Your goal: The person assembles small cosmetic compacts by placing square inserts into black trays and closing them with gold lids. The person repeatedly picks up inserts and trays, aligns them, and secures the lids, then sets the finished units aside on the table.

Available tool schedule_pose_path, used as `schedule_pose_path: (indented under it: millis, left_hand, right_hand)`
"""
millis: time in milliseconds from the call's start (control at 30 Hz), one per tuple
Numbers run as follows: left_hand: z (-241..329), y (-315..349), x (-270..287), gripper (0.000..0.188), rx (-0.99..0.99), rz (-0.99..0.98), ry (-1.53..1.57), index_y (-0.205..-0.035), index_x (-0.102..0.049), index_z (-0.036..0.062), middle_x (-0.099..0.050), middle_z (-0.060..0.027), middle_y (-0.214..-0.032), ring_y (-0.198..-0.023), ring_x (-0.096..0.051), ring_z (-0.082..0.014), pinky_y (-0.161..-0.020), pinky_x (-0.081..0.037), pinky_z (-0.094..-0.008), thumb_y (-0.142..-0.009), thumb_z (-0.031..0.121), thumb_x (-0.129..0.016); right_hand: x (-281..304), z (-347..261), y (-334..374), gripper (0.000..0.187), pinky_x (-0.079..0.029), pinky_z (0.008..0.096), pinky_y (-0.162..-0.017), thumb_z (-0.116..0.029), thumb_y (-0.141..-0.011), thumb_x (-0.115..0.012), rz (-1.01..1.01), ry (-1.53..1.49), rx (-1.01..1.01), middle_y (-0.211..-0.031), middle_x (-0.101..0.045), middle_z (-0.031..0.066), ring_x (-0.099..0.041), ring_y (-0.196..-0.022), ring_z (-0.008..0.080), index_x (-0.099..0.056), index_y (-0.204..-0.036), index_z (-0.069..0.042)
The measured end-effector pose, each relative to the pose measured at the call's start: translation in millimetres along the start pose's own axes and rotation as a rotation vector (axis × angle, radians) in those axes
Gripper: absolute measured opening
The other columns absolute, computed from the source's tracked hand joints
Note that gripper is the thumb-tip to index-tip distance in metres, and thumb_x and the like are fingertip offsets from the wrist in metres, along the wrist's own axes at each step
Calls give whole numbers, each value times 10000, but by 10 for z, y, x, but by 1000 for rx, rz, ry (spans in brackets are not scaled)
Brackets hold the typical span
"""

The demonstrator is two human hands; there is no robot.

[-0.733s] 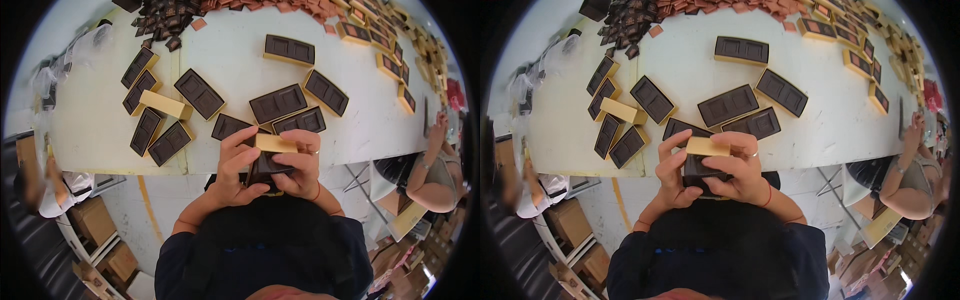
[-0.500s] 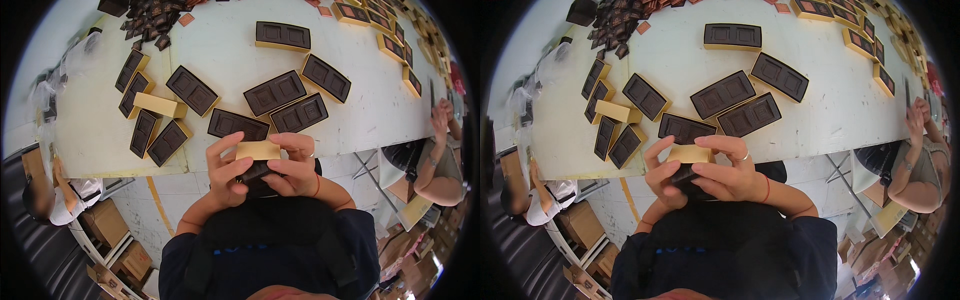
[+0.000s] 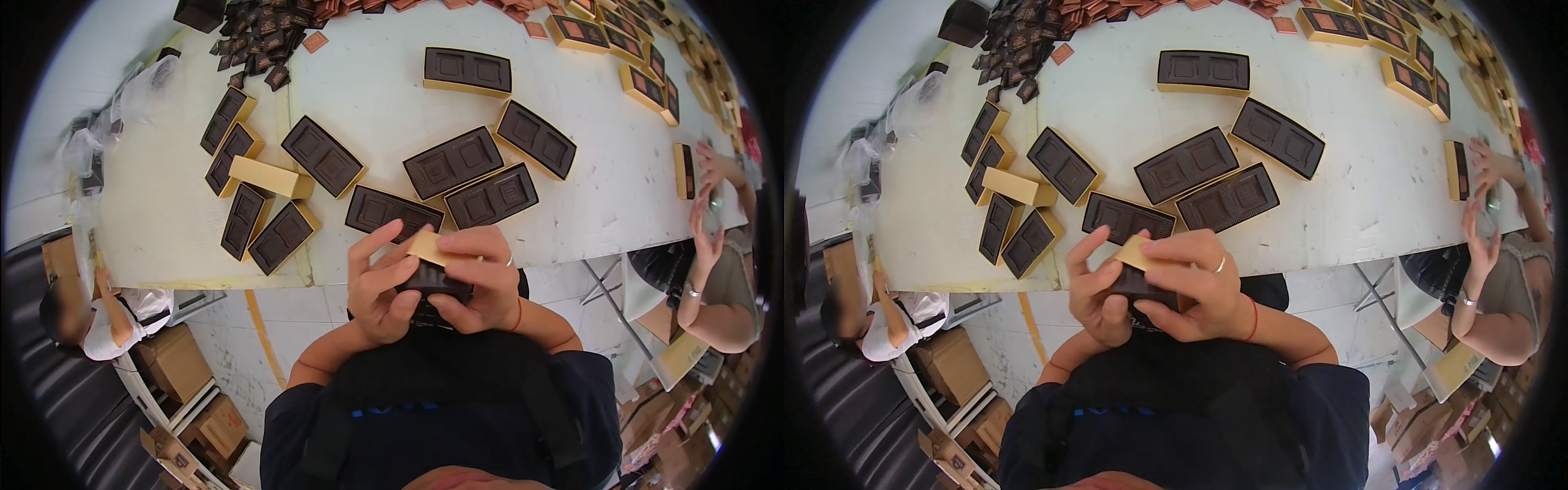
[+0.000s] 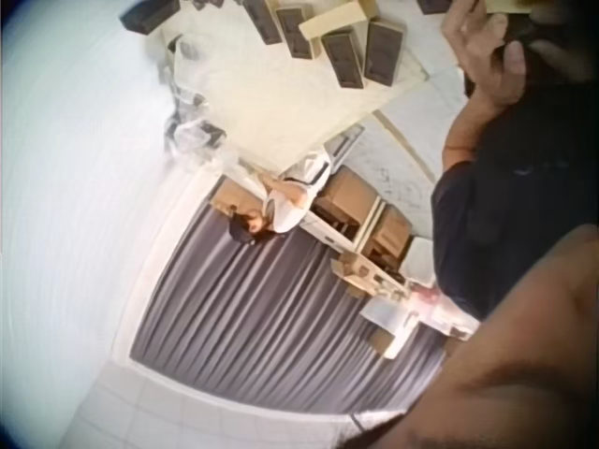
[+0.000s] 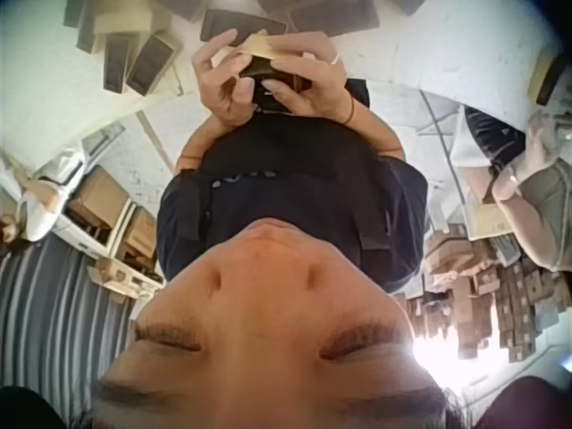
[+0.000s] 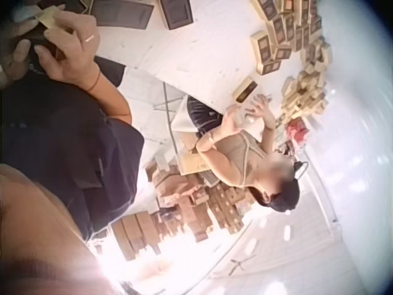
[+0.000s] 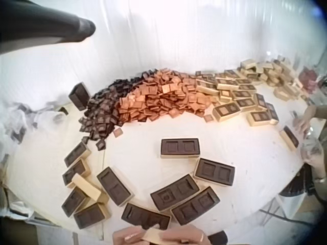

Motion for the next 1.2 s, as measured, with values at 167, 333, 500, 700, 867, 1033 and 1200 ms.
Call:
schedule_pose_path:
  millis: [167, 333, 500, 700, 867, 1033, 1200]
  left_hand:
    - [-12, 20, -43, 325, 99, -48, -93, -1266, -543, -29, -418, -284, -1441, -1259, -567, -404, -1046, -470, -424, -963, 57, -620]
    - [-117, 18, -80, 516, 324, 78, 168, -1394, -327, 24, -473, -276, -1402, -1149, -624, -315, -977, -501, -395, -974, 113, -614]
    - [-225, -6, -10, 511, 290, -149, -118, -1348, -394, 10, -605, -228, -1280, -1131, -631, -291, -1000, -472, -433, -958, 202, -663]
    - [-439, -543, -494, 829, -6, -526, -841, -1450, -490, 188, -434, -173, -1493, -1400, -354, -443, -1159, -241, -578, -736, 472, -802]
    - [-707, -653, -712, 789, -9, -619, -959, -1475, -465, 277, -362, -137, -1550, -1413, -283, -504, -1170, -227, -588, -768, 429, -783]
    - [-649, -657, -144, 745, 16, -677, -1000, -1458, -491, 317, -367, -123, -1556, -1424, -284, -487, -1176, -234, -575, -774, 380, -781]
    - [-645, -736, 666, 718, 35, -657, -1068, -1420, -544, 270, -378, -119, -1557, -1438, -276, -470, -1171, -247, -572, -753, 346, -799]
  right_hand:
    - [-43, 36, 38, 549, -509, 392, -828, -288, -805, -804, 46, 64, -39, -1237, -570, 210, -598, -1000, 319, -550, -1232, -54]
    - [-47, 34, 0, 352, -522, 386, -813, -138, -829, -755, 22, -30, -6, -1173, -620, 165, -628, -990, 317, -603, -1134, -52]
    - [306, 143, 4, 220, -542, 379, -785, 59, -834, -687, 25, 113, -42, -1061, -687, 160, -679, -917, 325, -635, -1031, -27]
    - [1939, 801, 286, 394, -385, 289, -1051, -132, -1047, -465, 992, 39, -412, -1382, -535, 97, -512, -1212, 143, -473, -1418, 0]
    - [1804, 1041, 255, 463, -417, 175, -693, -91, -976, -555, 726, 116, -735, -1283, -540, 12, -520, -885, 48, -485, -1433, -62]
    - [1391, 1059, 53, 420, -427, 179, -712, -141, -995, -571, 436, 36, -728, -1133, -588, -8, -519, -882, 34, -492, -1403, -79]
    - [980, 1105, -155, 418, -450, 211, -800, -107, -983, -581, 163, -29, -687, -1142, -585, 14, -534, -950, 58, -485, -1387, -53]
Point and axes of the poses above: each hand's wrist, its own y-axis away from the middle knuckle, its own x-axis out of the back of the hand, z = x × y, the point moved 5 cm from there along -y, towards the middle knuckle
